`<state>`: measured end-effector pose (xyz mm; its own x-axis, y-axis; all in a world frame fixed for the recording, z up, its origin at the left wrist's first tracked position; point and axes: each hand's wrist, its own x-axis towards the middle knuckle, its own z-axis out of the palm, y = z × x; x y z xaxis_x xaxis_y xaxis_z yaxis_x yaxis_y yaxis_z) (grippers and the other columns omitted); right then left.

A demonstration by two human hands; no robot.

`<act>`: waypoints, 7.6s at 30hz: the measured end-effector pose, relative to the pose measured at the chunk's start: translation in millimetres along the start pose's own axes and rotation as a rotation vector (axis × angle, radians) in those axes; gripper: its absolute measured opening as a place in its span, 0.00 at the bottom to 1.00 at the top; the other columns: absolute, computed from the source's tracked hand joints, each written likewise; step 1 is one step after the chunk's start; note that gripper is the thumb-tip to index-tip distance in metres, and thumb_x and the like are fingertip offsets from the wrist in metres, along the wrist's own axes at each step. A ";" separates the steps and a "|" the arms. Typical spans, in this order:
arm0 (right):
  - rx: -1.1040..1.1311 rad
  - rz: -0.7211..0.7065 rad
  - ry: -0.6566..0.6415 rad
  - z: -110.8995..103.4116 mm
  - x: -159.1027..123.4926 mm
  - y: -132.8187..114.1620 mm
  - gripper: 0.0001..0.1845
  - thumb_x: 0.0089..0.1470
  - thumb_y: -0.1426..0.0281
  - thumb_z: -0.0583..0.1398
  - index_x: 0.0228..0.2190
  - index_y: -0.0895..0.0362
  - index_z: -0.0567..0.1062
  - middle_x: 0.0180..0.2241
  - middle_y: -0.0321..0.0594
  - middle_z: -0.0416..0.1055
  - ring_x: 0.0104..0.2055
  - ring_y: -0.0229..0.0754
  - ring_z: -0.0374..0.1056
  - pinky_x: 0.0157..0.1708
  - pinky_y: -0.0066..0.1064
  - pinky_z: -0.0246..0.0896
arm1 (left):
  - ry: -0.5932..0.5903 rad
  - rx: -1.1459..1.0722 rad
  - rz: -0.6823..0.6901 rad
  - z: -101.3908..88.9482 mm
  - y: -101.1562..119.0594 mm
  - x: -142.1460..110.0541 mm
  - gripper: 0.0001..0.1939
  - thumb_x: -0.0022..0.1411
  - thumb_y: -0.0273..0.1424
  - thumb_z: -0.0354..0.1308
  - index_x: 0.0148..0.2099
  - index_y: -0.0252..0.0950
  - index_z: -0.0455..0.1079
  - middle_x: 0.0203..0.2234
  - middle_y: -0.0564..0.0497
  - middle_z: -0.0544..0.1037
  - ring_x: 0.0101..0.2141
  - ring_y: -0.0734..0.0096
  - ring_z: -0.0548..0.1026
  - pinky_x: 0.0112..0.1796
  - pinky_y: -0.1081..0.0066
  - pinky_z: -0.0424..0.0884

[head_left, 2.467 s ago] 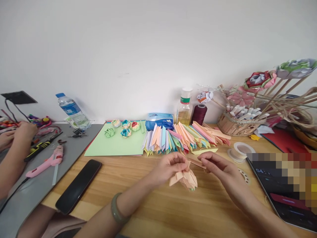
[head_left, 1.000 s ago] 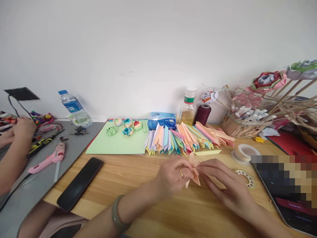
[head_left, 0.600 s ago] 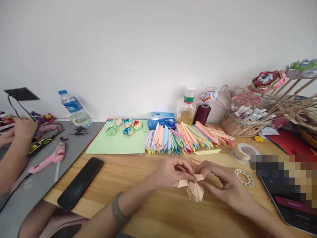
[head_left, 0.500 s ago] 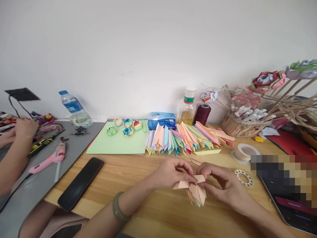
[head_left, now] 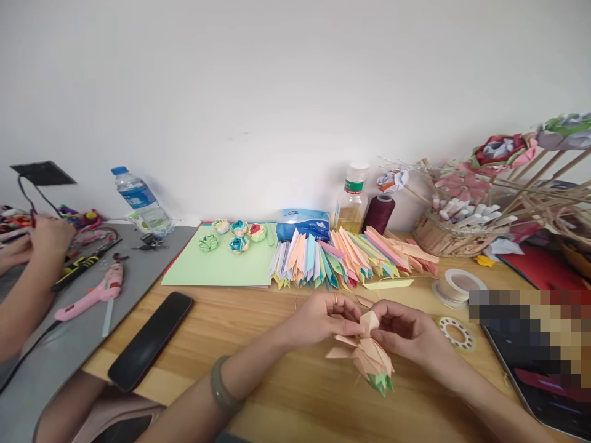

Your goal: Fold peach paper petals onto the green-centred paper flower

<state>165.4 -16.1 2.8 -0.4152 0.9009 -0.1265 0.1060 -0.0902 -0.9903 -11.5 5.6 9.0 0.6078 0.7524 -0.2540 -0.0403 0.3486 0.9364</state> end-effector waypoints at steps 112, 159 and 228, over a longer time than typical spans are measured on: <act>-0.223 -0.023 0.132 -4.0 3.5 -1.3 0.17 0.52 0.56 0.52 0.26 0.56 0.67 0.22 0.33 0.61 0.25 0.36 0.57 0.25 0.26 0.53 | 0.309 0.699 0.278 3.1 -20.7 1.7 0.29 0.38 0.28 0.64 0.46 0.41 0.61 0.41 0.50 0.58 0.38 0.67 0.64 0.40 0.66 0.64; -0.602 -0.188 0.186 1.0 2.3 8.6 0.16 0.50 0.58 0.56 0.38 0.55 0.68 0.36 0.43 0.69 0.35 0.45 0.65 0.33 0.34 0.62 | 0.062 0.118 -0.094 -5.8 -19.7 9.2 0.37 0.48 0.60 0.36 0.46 0.35 0.61 0.26 0.50 0.71 0.16 0.78 0.67 0.20 0.73 0.63; -0.579 -0.375 0.258 9.3 -4.2 5.3 0.06 0.51 0.66 0.57 0.30 0.55 0.71 0.28 0.39 0.71 0.30 0.41 0.67 0.30 0.31 0.64 | 0.161 0.568 0.490 1.1 -13.2 2.9 0.07 0.44 0.21 0.55 0.25 0.34 0.59 0.25 0.53 0.65 0.28 0.77 0.64 0.30 0.77 0.62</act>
<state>159.3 -24.3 -2.4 -0.2995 0.9048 0.3026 0.4887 0.4179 -0.7658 -8.3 2.6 -3.8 0.5005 0.8344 0.2306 0.1647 -0.3533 0.9209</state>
